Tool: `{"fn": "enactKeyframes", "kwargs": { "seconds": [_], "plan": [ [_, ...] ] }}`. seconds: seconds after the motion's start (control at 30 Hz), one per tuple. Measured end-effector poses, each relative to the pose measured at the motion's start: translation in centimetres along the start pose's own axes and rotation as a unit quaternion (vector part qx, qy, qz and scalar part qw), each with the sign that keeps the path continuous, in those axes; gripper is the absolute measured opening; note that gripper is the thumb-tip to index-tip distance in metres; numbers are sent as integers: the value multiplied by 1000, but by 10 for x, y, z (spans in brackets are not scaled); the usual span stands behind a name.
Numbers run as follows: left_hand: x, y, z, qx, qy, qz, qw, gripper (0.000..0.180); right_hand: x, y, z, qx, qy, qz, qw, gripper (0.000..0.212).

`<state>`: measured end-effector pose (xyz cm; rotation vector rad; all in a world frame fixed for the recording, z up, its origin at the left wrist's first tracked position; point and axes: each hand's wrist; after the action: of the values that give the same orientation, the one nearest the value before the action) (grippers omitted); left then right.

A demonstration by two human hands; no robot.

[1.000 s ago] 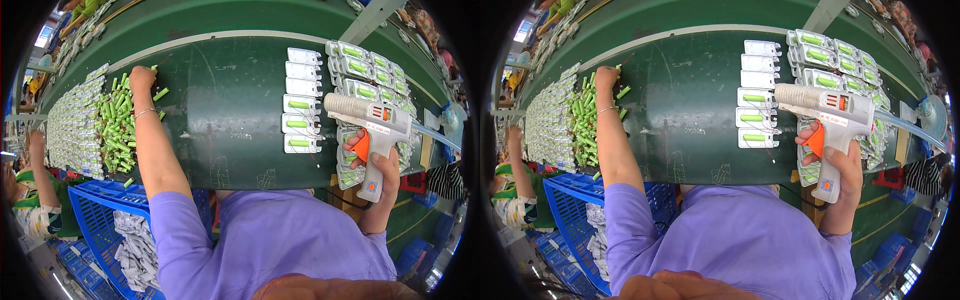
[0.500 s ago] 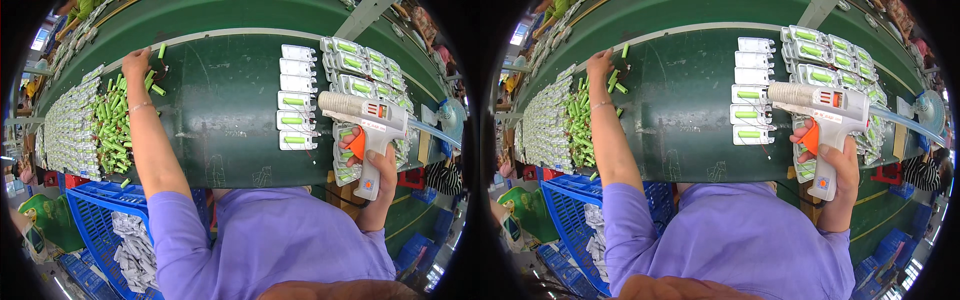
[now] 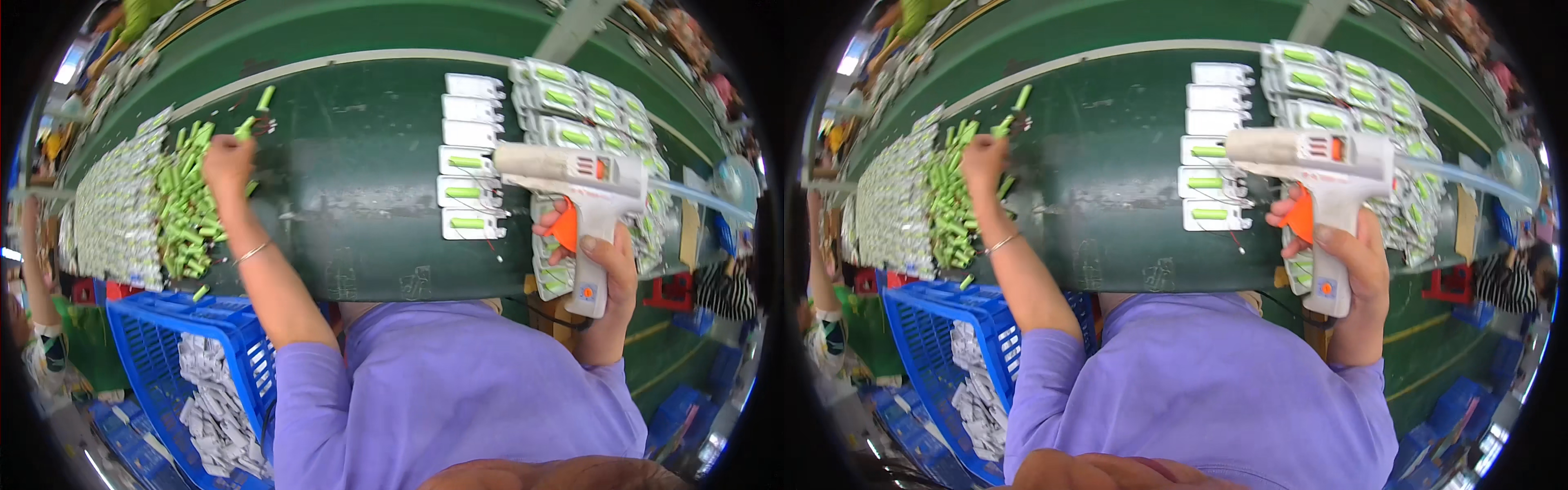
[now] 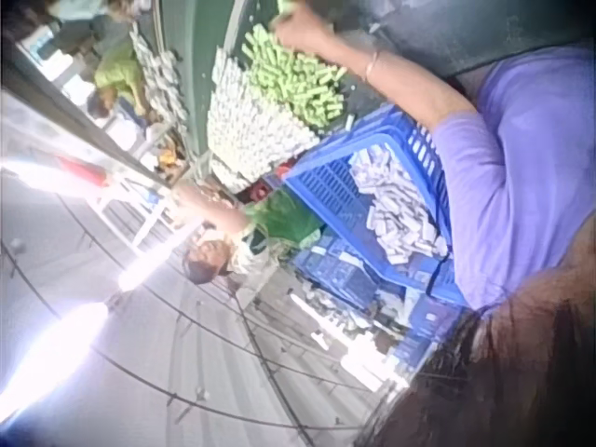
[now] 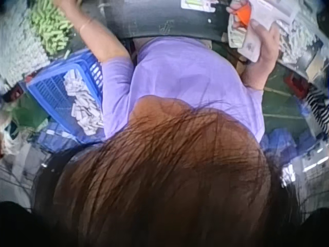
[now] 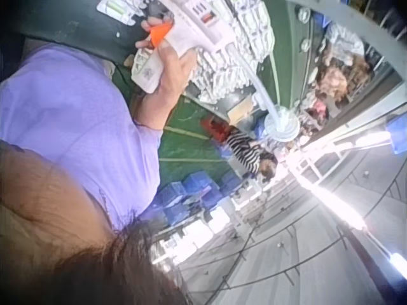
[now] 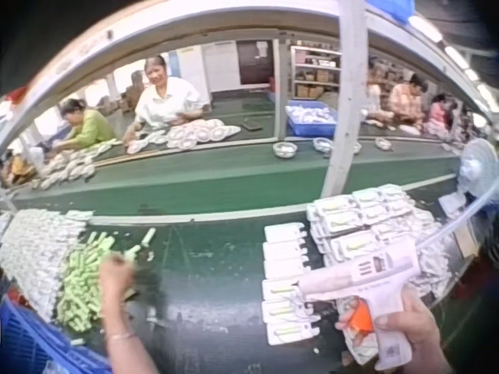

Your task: Assemble small battery components into plastic housings using a hot glue gun.

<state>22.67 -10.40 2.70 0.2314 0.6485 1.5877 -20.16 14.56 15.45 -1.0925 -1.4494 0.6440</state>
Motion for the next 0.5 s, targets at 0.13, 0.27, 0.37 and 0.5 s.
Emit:
{"fn": "enactKeyframes", "kwargs": {
  "seconds": [0.13,0.27,0.37,0.5],
  "plan": [
    [-24,-22,16,316,120,-52,940,21,-1,-4,1,8,-20,-9,1000,55],
    [-38,-4,0,251,76,-66,963,33,-22,-5,10,20,-52,-20,998,51],
    [-27,30,-1,112,10,-153,982,26,-28,-9,7,36,-45,-31,998,48],
    [-26,59,-14,155,115,-159,968,25,-50,-10,6,66,-37,-53,996,51]
  ]
}}
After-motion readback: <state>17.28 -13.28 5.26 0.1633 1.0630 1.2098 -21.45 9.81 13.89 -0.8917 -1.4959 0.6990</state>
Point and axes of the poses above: each hand's wrist, its own x-axis away from the middle knuckle, its own z-axis out of the back of the hand, y = z × x, and after that the axes turned 14 degrees about -z, right-handed
